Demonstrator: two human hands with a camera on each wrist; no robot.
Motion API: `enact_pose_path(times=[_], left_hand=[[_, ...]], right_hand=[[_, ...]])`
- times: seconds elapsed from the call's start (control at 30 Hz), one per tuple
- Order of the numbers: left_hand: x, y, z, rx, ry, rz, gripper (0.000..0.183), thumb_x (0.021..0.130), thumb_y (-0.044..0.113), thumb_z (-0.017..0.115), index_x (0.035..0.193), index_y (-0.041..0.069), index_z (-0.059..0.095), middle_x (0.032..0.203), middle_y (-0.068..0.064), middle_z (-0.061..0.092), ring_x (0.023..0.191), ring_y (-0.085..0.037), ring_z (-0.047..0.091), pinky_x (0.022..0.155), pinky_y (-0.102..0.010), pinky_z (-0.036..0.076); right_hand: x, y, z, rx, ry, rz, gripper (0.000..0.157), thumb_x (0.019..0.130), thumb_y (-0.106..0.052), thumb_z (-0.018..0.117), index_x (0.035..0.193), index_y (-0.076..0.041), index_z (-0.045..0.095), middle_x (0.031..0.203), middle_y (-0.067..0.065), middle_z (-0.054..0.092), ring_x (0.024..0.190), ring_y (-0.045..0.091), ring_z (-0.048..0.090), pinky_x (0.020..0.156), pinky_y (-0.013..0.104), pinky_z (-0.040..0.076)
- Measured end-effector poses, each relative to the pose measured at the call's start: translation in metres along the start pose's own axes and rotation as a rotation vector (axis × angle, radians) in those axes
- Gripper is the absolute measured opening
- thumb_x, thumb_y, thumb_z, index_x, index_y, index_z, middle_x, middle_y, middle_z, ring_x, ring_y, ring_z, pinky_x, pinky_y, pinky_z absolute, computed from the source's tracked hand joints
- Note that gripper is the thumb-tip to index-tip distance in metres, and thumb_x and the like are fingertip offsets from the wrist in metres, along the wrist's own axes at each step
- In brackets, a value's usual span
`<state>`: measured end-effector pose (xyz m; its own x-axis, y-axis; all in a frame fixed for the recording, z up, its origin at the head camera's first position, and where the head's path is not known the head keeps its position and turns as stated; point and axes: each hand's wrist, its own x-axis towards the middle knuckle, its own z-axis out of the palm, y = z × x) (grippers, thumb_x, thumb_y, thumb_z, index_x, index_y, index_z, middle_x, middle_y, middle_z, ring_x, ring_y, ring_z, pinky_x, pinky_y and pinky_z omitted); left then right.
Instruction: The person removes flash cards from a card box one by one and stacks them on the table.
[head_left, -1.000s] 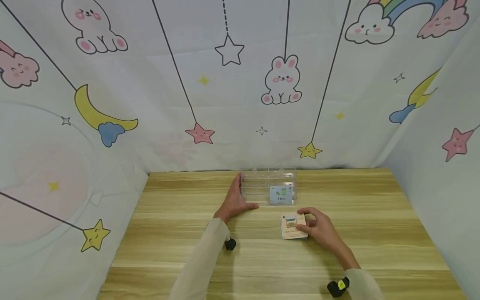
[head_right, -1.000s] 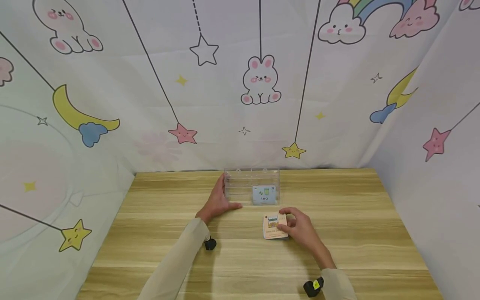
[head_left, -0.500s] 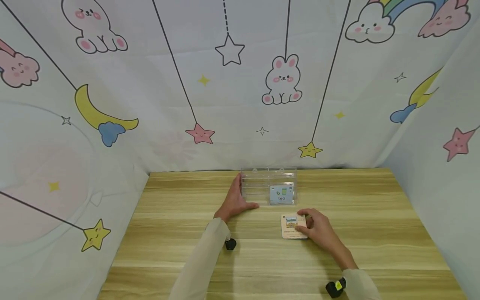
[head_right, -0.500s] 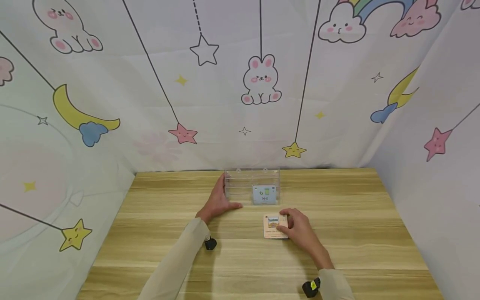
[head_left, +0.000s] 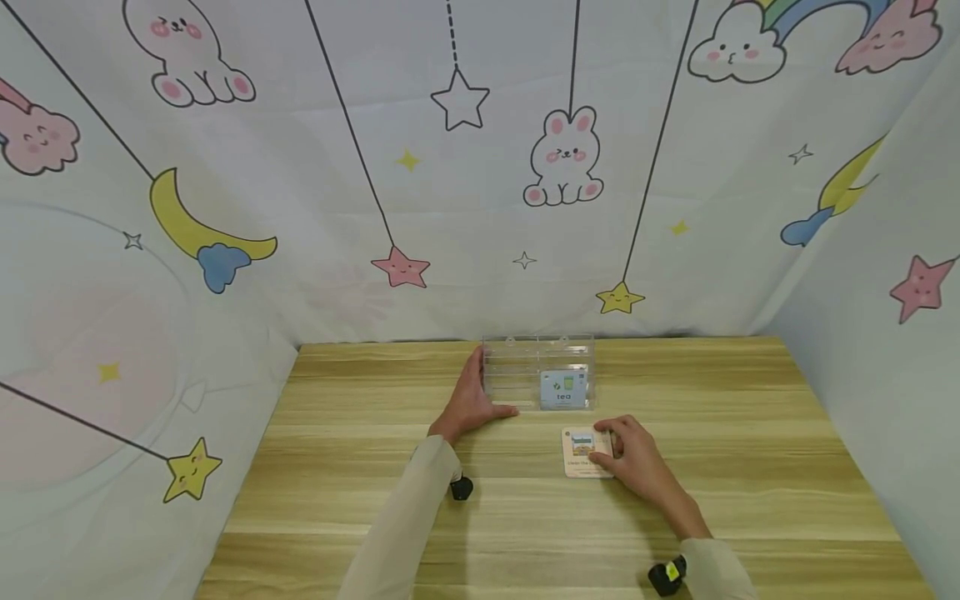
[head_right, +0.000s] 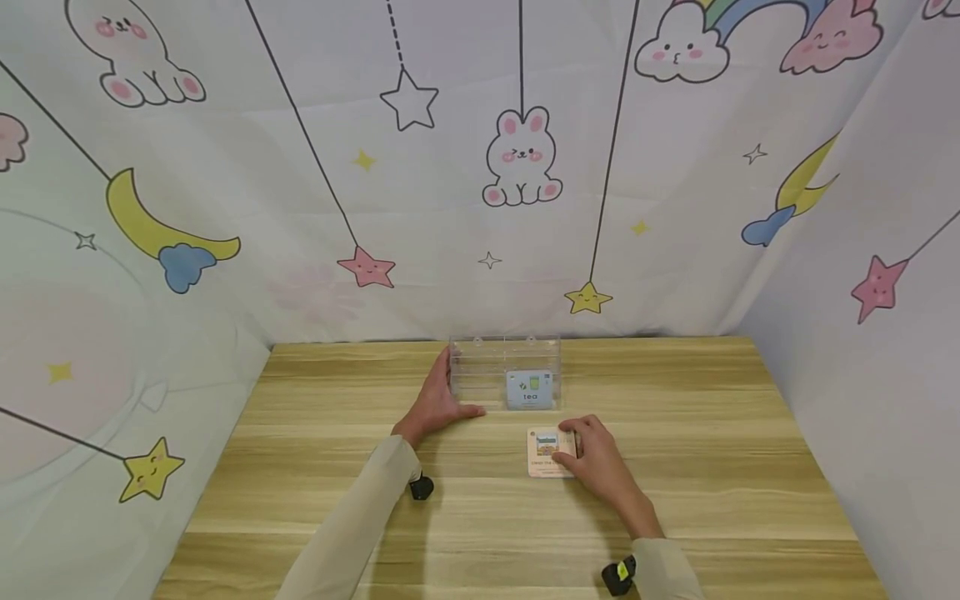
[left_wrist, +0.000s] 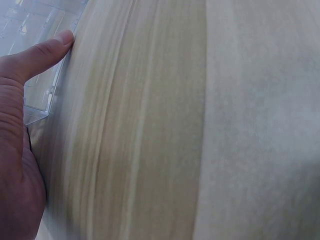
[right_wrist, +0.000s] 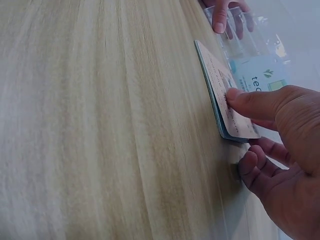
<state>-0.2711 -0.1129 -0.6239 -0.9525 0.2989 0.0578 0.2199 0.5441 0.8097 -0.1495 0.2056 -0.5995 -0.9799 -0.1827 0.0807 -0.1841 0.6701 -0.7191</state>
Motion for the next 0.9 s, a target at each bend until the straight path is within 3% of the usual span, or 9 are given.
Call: enact_pose_path(times=[0.27, 0.6, 0.9], left_hand=[[0.0000, 0.0010, -0.0005, 0.005, -0.013, -0.024, 0.140, 0.066, 0.040, 0.100, 0.166, 0.014, 0.006, 0.168, -0.011, 0.023, 0.153, -0.025, 0.028, 0.122, -0.035, 0.029], [-0.0027, 0.0017, -0.0012, -0.011, -0.005, 0.002, 0.139, 0.066, 0.036, 0.101, 0.166, 0.011, 0.007, 0.168, -0.013, 0.022, 0.153, -0.028, 0.028, 0.121, -0.039, 0.031], [-0.0034, 0.0018, -0.0017, 0.011, -0.013, -0.010, 0.140, 0.066, 0.039, 0.100, 0.167, 0.012, 0.006, 0.169, -0.010, 0.021, 0.154, -0.025, 0.026, 0.122, -0.034, 0.028]], right_hand=[[0.0000, -0.0013, -0.0001, -0.016, -0.018, 0.025, 0.044, 0.086, -0.017, 0.088, 0.123, -0.001, 0.070, 0.109, 0.011, 0.059, 0.076, 0.017, 0.046, 0.065, 0.029, 0.039], [-0.0020, -0.0039, -0.0001, -0.017, -0.033, 0.033, 0.042, 0.087, -0.016, 0.087, 0.122, -0.001, 0.070, 0.110, 0.011, 0.057, 0.076, 0.016, 0.045, 0.065, 0.029, 0.039], [-0.0040, -0.0069, -0.0006, -0.035, -0.043, 0.046, 0.042, 0.087, -0.017, 0.087, 0.123, -0.002, 0.071, 0.114, 0.014, 0.058, 0.079, 0.017, 0.046, 0.068, 0.031, 0.040]])
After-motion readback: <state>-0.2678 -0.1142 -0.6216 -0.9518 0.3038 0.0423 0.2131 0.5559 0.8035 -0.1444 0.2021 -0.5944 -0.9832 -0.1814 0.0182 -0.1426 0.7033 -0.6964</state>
